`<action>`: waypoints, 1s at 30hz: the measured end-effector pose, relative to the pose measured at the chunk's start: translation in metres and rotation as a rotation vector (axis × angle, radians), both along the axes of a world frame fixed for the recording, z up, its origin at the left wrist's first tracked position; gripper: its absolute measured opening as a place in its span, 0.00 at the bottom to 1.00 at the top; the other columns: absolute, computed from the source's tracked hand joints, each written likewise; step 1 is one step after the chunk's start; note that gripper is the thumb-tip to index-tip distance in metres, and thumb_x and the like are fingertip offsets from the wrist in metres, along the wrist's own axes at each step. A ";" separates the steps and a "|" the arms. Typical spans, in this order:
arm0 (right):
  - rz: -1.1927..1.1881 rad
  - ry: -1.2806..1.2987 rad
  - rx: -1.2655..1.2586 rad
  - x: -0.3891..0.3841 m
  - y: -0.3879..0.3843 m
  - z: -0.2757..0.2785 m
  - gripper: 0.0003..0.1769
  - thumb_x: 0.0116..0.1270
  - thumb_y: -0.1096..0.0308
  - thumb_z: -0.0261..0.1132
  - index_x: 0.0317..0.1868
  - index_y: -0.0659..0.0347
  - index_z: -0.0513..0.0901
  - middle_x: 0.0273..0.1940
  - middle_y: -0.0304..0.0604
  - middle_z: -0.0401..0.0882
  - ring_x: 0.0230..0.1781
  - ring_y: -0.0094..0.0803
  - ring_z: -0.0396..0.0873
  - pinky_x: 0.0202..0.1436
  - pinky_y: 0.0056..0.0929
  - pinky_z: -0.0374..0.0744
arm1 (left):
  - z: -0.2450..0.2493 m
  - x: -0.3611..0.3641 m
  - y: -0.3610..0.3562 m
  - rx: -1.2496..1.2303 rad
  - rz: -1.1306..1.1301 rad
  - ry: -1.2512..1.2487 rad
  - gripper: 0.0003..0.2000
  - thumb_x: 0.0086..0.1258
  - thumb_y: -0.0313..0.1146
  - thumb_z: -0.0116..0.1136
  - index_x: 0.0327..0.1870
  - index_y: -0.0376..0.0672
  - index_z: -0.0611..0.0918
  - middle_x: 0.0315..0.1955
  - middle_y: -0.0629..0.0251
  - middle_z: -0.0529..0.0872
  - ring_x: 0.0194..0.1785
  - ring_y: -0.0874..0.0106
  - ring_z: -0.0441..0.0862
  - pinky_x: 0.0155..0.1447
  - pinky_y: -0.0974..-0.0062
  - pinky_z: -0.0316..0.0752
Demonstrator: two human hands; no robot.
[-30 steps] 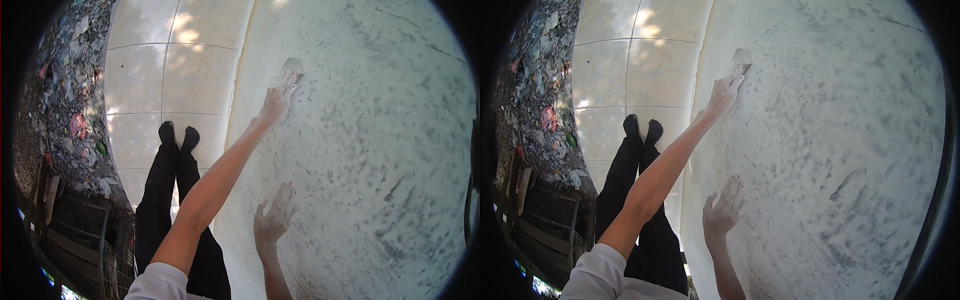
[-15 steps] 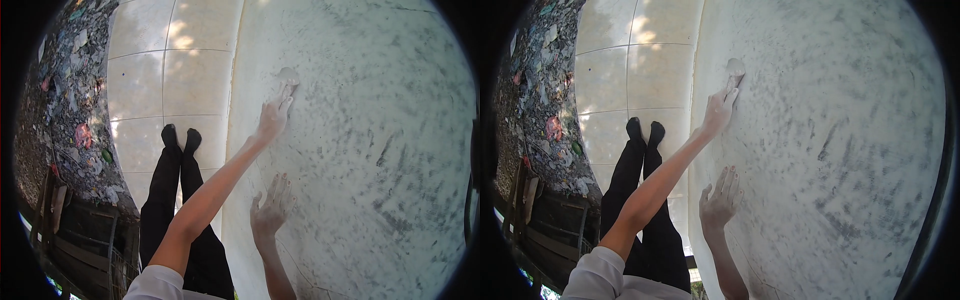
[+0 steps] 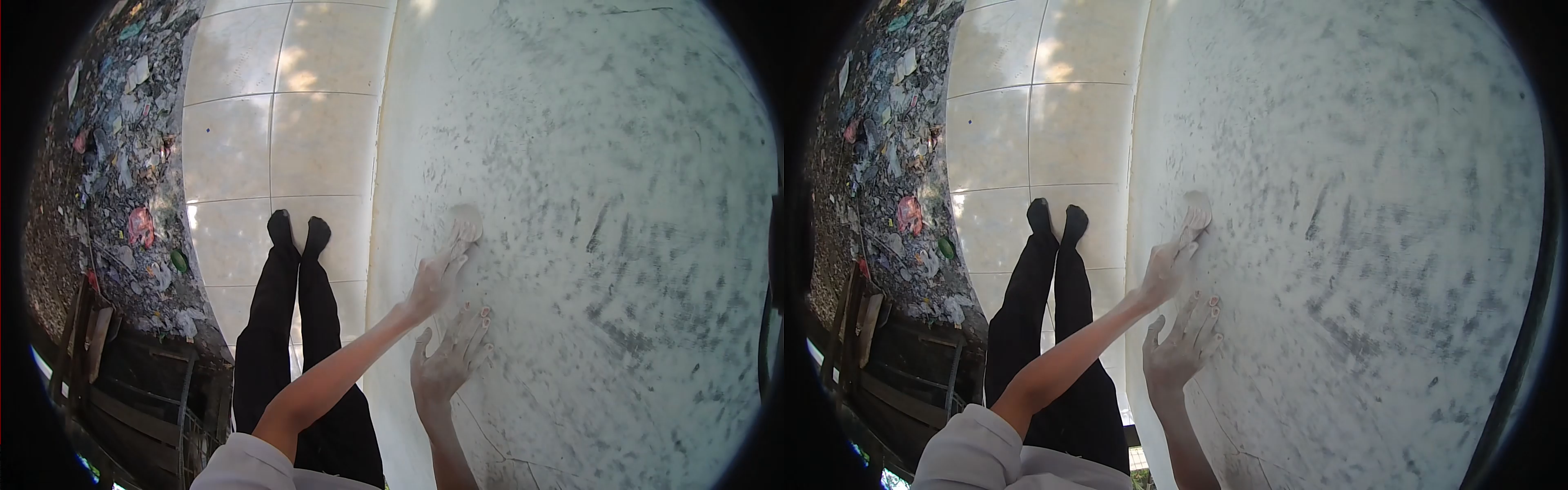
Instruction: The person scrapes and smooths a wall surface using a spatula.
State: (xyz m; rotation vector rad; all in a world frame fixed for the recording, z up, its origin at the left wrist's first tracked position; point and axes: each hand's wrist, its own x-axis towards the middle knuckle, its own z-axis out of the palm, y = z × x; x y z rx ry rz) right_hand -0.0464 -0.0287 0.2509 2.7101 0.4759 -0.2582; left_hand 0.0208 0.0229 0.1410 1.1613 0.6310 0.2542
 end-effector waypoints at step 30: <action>0.414 0.410 0.099 0.136 0.062 -0.035 0.28 0.59 0.72 0.59 0.63 0.61 0.74 0.71 0.41 0.65 0.74 0.39 0.57 0.77 0.57 0.45 | -0.058 0.008 0.026 -0.121 -0.277 -0.262 0.22 0.61 0.22 0.58 0.59 0.32 0.74 0.56 0.45 0.79 0.61 0.52 0.76 0.59 0.65 0.72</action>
